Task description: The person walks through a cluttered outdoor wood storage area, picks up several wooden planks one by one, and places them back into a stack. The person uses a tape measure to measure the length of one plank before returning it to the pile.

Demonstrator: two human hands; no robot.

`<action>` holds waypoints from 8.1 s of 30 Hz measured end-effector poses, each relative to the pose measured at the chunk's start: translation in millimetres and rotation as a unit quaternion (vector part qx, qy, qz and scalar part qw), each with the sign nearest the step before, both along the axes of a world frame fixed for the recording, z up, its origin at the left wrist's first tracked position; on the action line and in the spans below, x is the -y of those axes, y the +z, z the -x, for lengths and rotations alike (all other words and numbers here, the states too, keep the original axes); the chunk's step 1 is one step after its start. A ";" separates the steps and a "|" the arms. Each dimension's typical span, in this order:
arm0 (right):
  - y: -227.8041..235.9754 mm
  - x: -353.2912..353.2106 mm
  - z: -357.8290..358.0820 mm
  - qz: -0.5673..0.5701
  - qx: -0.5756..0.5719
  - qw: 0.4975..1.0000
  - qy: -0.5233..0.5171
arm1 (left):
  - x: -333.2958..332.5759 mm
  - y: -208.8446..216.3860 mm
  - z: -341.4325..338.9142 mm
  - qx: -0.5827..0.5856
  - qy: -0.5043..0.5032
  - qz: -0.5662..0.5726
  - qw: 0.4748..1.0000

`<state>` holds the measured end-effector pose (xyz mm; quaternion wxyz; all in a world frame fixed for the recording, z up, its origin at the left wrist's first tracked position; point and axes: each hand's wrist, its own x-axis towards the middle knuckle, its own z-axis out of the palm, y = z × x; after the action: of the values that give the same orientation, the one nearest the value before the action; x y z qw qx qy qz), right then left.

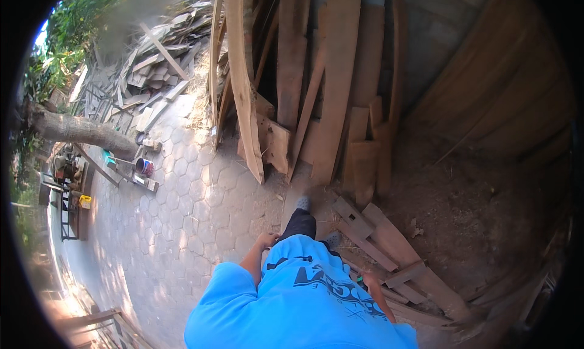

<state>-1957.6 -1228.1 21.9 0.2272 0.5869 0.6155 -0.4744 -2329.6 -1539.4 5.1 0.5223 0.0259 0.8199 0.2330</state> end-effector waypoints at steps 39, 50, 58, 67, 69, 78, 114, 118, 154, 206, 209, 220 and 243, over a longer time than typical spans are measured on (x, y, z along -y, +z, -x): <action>152.4 -172.7 490.6 -0.144 -0.303 0.939 0.069 | 213.5 -29.7 -166.1 0.020 0.695 -0.080 0.715; 235.0 -335.1 684.4 -0.279 -0.359 0.890 0.029 | 91.4 38.9 -73.1 0.015 0.649 -0.059 0.759; 230.4 -363.9 722.3 -0.228 -0.396 0.883 0.109 | 78.2 69.0 -27.7 0.002 0.624 -0.029 0.781; 261.4 -308.7 678.6 -0.347 -0.389 0.822 0.229 | 57.1 37.9 -32.9 0.046 0.577 -0.038 0.815; 268.8 -286.2 673.3 -0.358 -0.349 0.832 0.241 | 43.2 32.7 -11.3 0.019 0.562 -0.047 0.826; 262.6 -266.2 675.8 -0.378 -0.382 0.818 0.205 | 15.0 66.9 54.7 -0.048 0.516 -0.100 0.849; 266.7 -210.2 713.9 -0.392 -0.421 0.774 0.265 | 1.3 42.3 2.8 0.026 0.547 -0.045 0.836; 263.9 -220.0 717.3 -0.375 -0.439 0.768 0.276 | 2.4 37.9 -4.7 0.032 0.549 -0.021 0.835; 260.5 -188.5 750.1 -0.298 -0.389 0.807 0.330 | -33.1 30.8 -67.1 0.046 0.618 -0.028 0.784; 297.7 -145.9 634.5 -0.247 -0.453 0.783 0.347 | -235.7 322.7 248.5 -0.322 0.249 -0.388 0.827; 304.5 -119.7 605.3 -0.208 -0.466 0.783 0.356 | -277.8 375.6 256.0 -0.419 0.190 -0.357 0.813; 245.4 -238.7 665.8 -0.181 -0.483 0.826 0.227 | -246.9 393.7 242.1 -0.469 0.305 -0.343 0.755; 218.3 -273.8 823.4 -0.349 -0.353 0.855 0.152 | -202.9 380.0 188.8 -0.451 0.436 -0.340 0.701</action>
<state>-2781.0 -954.3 240.2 -0.1561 0.3200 0.8608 -0.3636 -2518.4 -1336.5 385.1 -0.1141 -0.0567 0.7418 0.6584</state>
